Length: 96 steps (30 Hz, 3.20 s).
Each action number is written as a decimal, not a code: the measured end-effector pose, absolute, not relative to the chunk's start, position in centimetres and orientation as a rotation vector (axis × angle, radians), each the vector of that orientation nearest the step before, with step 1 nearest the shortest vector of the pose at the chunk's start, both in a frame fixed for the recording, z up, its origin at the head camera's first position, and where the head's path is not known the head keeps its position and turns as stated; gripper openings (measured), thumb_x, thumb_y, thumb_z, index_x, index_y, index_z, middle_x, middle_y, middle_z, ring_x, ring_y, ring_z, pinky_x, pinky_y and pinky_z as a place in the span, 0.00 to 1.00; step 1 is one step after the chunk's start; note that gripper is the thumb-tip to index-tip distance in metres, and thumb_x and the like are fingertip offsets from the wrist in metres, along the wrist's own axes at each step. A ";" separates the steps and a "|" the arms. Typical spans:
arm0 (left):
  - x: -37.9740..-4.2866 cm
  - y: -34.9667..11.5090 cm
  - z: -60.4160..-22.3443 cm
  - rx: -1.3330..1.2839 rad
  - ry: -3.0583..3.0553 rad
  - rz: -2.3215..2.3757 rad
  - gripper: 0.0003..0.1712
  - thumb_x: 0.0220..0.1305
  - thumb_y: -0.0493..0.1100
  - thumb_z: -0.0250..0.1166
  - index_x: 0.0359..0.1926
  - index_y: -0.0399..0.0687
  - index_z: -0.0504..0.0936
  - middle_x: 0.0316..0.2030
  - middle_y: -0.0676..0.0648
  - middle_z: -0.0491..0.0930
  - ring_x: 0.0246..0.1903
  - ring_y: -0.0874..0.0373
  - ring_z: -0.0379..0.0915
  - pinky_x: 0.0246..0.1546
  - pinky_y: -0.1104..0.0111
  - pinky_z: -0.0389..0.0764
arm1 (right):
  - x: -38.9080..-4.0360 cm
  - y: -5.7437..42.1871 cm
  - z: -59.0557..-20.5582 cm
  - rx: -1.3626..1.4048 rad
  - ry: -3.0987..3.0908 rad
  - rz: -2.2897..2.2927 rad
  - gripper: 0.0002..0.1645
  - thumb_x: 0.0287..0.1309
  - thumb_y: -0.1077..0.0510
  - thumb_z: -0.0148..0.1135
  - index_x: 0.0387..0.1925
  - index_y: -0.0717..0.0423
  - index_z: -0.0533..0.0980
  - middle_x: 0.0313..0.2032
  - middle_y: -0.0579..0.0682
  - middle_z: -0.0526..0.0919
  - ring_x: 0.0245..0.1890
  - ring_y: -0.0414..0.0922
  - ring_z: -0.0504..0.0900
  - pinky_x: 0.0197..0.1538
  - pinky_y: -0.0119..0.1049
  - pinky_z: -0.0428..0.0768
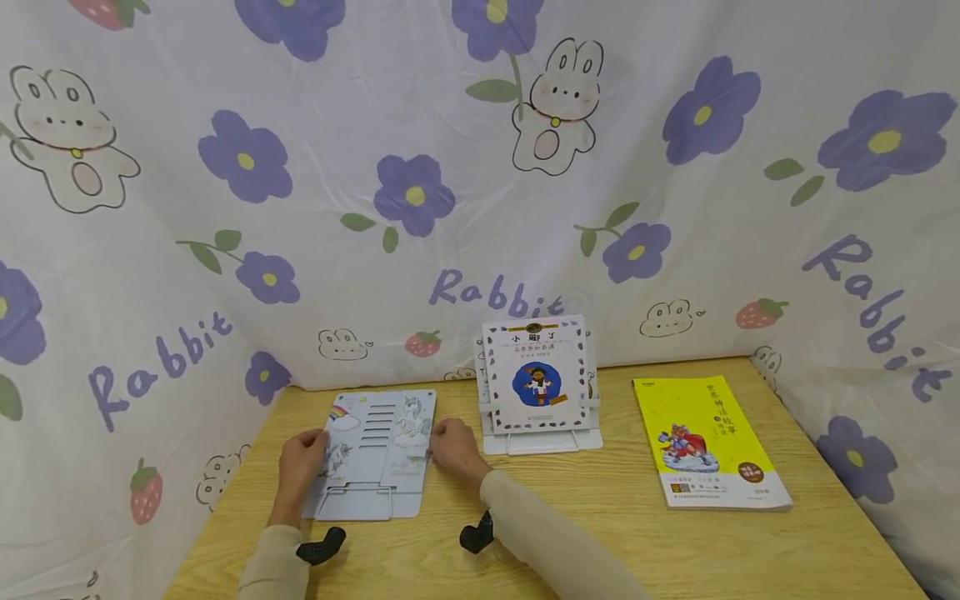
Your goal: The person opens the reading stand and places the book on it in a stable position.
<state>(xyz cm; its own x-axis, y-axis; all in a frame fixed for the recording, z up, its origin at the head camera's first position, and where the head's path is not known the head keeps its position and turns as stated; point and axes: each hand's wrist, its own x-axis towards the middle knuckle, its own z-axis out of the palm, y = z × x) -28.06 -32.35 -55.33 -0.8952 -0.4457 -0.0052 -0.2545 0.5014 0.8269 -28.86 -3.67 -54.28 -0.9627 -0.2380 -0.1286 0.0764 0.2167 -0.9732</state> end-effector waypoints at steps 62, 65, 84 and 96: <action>-31.1 -30.4 -51.6 0.355 -2.357 -1.465 0.17 0.78 0.33 0.60 0.63 0.31 0.78 0.53 0.32 0.81 0.47 0.60 0.72 0.41 0.86 0.69 | -25.7 -2.9 -53.1 -0.760 2.724 -1.760 0.09 0.63 0.67 0.72 0.38 0.56 0.77 0.35 0.49 0.85 0.36 0.39 0.86 0.40 0.28 0.86; -31.4 -30.4 -51.5 0.319 -2.353 -1.479 0.17 0.78 0.32 0.60 0.63 0.31 0.77 0.54 0.32 0.80 0.50 0.57 0.73 0.45 0.86 0.69 | -25.3 -3.2 -53.0 -0.839 2.747 -1.712 0.10 0.62 0.67 0.72 0.36 0.55 0.76 0.34 0.48 0.84 0.36 0.37 0.86 0.40 0.26 0.85; -33.2 -29.8 -50.4 0.161 -2.400 -1.558 0.19 0.80 0.31 0.55 0.67 0.30 0.73 0.63 0.27 0.77 0.63 0.43 0.74 0.46 0.90 0.69 | -23.5 -4.8 -52.4 -1.244 2.887 -1.395 0.11 0.70 0.63 0.69 0.41 0.54 0.73 0.42 0.48 0.83 0.42 0.38 0.90 0.39 0.14 0.79; -34.8 -29.2 -49.9 0.144 -2.474 -1.459 0.21 0.81 0.33 0.55 0.70 0.33 0.74 0.65 0.30 0.77 0.66 0.39 0.75 0.58 0.68 0.74 | -23.9 -6.4 -52.4 -1.415 2.949 -1.245 0.08 0.72 0.62 0.68 0.45 0.57 0.75 0.43 0.48 0.83 0.42 0.38 0.89 0.42 0.13 0.78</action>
